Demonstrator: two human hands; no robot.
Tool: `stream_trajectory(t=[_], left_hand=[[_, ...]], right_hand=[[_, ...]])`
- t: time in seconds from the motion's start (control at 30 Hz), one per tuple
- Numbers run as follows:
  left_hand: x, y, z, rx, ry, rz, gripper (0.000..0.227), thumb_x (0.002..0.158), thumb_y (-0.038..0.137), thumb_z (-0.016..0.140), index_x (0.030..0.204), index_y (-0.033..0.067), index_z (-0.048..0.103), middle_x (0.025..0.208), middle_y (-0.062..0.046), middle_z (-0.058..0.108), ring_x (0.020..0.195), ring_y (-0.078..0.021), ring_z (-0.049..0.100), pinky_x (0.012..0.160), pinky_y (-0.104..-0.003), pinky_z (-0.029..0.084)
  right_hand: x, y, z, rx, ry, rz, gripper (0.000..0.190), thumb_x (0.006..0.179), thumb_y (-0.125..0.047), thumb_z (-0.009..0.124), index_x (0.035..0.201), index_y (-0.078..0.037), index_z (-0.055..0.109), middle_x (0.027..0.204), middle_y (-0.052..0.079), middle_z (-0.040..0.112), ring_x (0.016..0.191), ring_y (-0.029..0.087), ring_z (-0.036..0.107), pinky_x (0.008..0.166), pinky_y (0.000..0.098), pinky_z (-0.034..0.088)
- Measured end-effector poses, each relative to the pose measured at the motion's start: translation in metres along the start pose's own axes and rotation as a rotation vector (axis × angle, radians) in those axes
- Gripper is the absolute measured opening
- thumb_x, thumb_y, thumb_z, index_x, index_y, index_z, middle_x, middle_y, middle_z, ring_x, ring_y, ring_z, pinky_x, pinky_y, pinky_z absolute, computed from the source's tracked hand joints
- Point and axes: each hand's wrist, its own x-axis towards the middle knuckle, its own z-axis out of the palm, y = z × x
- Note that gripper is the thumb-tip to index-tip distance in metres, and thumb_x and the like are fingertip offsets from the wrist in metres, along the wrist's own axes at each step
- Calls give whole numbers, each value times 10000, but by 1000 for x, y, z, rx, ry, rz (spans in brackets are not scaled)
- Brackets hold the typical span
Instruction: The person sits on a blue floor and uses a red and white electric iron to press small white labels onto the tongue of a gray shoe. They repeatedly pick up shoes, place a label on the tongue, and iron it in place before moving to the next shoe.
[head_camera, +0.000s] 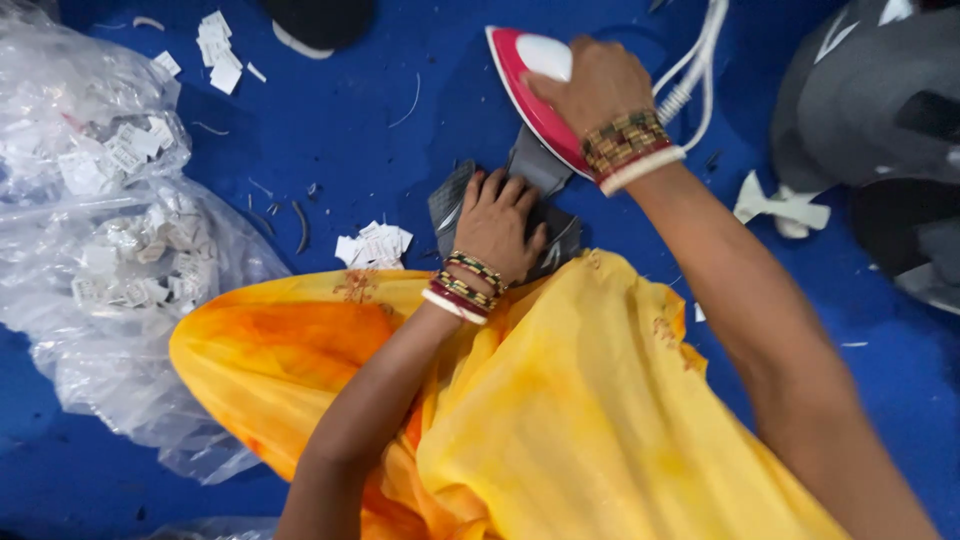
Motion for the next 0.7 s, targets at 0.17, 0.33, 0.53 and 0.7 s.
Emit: stream_trajectory(t=[0.17,0.33,0.53,0.7], left_hand=[[0,-9,-26,-130,-36,89,744,712,466,764,1308,48,606,1335,-173,569,1342,-401,421,1170,-571,211],[6,-41,-54,-330,-101,254,705,603,167,764,1286,70,618,1372,-167,602,1345,-391,500,1164,-524,308],[-1,-30,-117,-502,70,28,263,822,87,849,1061,43,748,1008,-132,770,903,-222,749,755,-325,567],[-4,-7,-141,-340,107,101,244,864,93,858,1067,24,740,986,-112,748,877,-217,744,801,-322,557]], right_hand=[[35,-4,-51,325,62,103,593,939,-585,791,1029,-2,726,844,274,684,778,419,682,704,485,537],[39,37,9,1093,235,-197,596,1065,-440,784,1450,-61,531,1348,136,685,1244,232,682,1042,345,584],[-16,26,11,898,375,168,785,868,-548,797,1383,-41,490,1259,144,661,1176,261,699,985,380,581],[-128,-39,-112,708,22,-247,634,854,-579,743,1229,-76,652,1241,159,688,1155,330,606,1002,469,482]])
